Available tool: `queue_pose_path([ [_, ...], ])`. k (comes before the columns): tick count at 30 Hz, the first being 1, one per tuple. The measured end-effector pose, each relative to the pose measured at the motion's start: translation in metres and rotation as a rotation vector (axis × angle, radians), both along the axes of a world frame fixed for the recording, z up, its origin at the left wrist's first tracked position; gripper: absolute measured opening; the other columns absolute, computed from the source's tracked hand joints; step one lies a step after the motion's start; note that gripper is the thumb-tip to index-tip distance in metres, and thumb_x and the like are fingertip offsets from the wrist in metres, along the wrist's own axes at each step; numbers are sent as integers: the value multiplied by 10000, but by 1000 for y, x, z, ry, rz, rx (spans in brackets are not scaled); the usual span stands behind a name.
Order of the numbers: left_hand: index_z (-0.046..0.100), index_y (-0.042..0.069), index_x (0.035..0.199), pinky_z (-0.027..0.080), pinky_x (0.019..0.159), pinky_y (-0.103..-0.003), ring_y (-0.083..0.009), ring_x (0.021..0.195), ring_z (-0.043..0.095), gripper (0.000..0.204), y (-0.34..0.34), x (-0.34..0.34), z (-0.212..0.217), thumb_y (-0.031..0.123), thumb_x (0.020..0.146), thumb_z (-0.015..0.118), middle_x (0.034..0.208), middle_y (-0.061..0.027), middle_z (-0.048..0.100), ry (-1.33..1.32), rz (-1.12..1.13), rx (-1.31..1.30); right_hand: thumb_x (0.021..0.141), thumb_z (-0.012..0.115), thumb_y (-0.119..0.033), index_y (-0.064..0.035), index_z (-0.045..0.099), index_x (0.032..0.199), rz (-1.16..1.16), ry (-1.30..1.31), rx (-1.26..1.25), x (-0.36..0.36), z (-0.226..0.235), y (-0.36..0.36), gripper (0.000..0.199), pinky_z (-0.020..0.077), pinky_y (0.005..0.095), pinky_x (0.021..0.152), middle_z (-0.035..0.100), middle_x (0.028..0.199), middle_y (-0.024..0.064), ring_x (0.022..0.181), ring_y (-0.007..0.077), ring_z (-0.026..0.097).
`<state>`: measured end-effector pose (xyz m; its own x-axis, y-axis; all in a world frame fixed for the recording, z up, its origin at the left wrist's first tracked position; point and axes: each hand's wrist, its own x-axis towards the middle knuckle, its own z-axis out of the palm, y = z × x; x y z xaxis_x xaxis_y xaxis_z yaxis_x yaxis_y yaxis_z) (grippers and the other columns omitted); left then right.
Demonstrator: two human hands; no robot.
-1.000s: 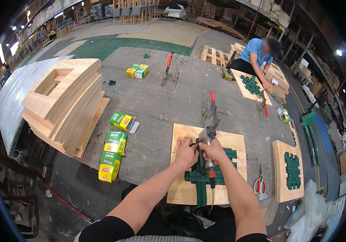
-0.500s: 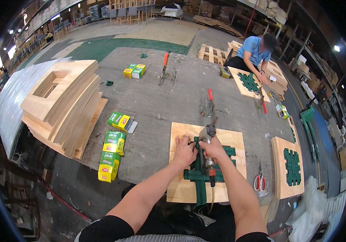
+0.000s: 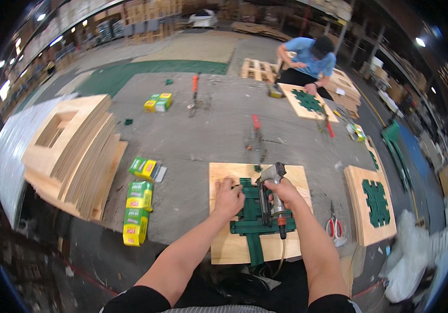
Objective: The person assembles green plastic strips onto a wooden board using a nail gun. They position each strip, secure it with the tool, and repeat the process to form a grid pattern.
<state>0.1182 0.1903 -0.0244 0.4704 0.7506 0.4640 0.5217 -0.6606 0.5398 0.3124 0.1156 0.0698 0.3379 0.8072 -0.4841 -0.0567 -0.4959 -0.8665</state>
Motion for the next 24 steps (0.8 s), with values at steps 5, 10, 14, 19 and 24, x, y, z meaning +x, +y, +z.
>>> queue_pose_path([
  [5, 766, 56, 1131, 426, 1035, -505, -397, 1160, 536, 344, -8, 16, -6, 157, 816, 671, 1194, -220, 618, -2, -95, -64, 922, 779, -363, -115, 617, 1169, -258, 244, 22, 100, -43, -73, 386, 549, 356, 540, 644, 961, 31, 675, 161, 627],
  [10, 759, -30, 1073, 367, 1065, -523, -395, 1157, 530, 309, -4, 11, -11, 130, 864, 598, 1182, -233, 609, 5, -75, 56, 973, 719, -255, -64, 657, 1021, -281, 420, 142, 149, -58, -104, 207, 535, 348, 553, 644, 779, 53, 620, 168, 622],
  [14, 730, -76, 1095, 399, 1026, -506, -388, 1159, 522, 313, -12, 13, -1, 106, 904, 563, 1200, -246, 591, 59, -107, 15, 892, 803, -217, -14, 697, 1163, -354, 105, 36, 158, -52, -122, 355, 590, 420, 657, 698, 1003, 97, 800, 228, 683],
  [19, 700, -76, 1163, 416, 1053, -463, -374, 1222, 523, 312, -13, 18, 15, 129, 979, 551, 1250, -240, 585, 40, -69, -110, 817, 799, -412, 37, 728, 1127, -273, -697, -307, 148, -29, -139, 550, 563, 458, 912, 711, 1178, 251, 1083, 377, 700],
  [24, 626, -55, 1287, 444, 1072, -389, -291, 1238, 578, 320, -14, 3, 28, 125, 1033, 553, 1324, -182, 603, -206, -108, -637, 857, 771, -374, -27, 719, 1108, -439, -894, 94, 127, -17, -200, 431, 555, 438, 841, 743, 1049, 182, 987, 351, 713],
])
